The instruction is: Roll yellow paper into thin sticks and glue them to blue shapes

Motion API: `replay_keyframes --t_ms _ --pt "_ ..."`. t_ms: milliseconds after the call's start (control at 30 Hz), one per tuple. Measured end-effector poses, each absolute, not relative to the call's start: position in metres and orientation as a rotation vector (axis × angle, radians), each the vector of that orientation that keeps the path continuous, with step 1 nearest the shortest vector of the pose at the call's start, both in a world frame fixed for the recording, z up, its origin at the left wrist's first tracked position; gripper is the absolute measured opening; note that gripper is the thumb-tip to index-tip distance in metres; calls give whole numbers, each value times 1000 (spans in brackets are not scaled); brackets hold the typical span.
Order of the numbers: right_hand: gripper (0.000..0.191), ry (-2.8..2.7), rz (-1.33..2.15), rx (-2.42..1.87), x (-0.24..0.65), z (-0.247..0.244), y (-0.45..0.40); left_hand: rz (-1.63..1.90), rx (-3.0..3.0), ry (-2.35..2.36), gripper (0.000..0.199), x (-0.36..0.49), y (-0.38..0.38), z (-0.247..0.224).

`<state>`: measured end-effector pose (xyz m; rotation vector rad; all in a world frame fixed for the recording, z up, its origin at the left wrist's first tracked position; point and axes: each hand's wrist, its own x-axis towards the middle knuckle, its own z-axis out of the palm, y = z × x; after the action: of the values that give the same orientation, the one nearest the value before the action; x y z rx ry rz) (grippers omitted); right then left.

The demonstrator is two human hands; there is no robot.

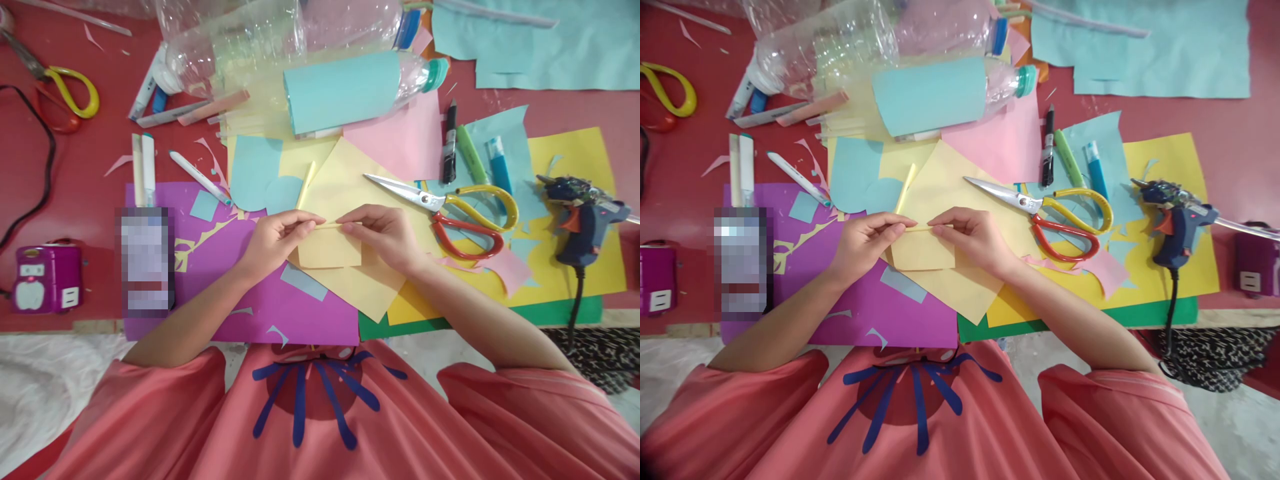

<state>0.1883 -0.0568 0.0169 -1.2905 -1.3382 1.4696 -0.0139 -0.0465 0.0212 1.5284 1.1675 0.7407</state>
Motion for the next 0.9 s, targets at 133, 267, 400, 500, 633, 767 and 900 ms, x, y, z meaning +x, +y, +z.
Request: replay_keyframes --t_ms 133,267,400,500,633,767,900 --pt "12 -1334 1461 -1287 188 17 -56 754 1483 1166 22 -13 -47 22" --pt "9 -1331 1443 -1261 187 17 -56 757 1454 1201 19 -12 -47 23" --pt "10 -1353 1434 -1262 187 16 -55 770 1425 1198 17 -12 -47 23" --pt "15 -1348 1448 -1287 188 15 -56 787 1446 1195 18 -13 -48 21" --pt "18 -1318 1486 -1305 188 16 -57 768 1547 1233 24 -14 -49 19" --pt "17 -1328 1455 -1338 189 18 -57 741 1568 1222 26 -15 -48 20" --pt "12 -1314 1411 -1328 189 21 -56 704 1566 1260 29 -16 -47 23"
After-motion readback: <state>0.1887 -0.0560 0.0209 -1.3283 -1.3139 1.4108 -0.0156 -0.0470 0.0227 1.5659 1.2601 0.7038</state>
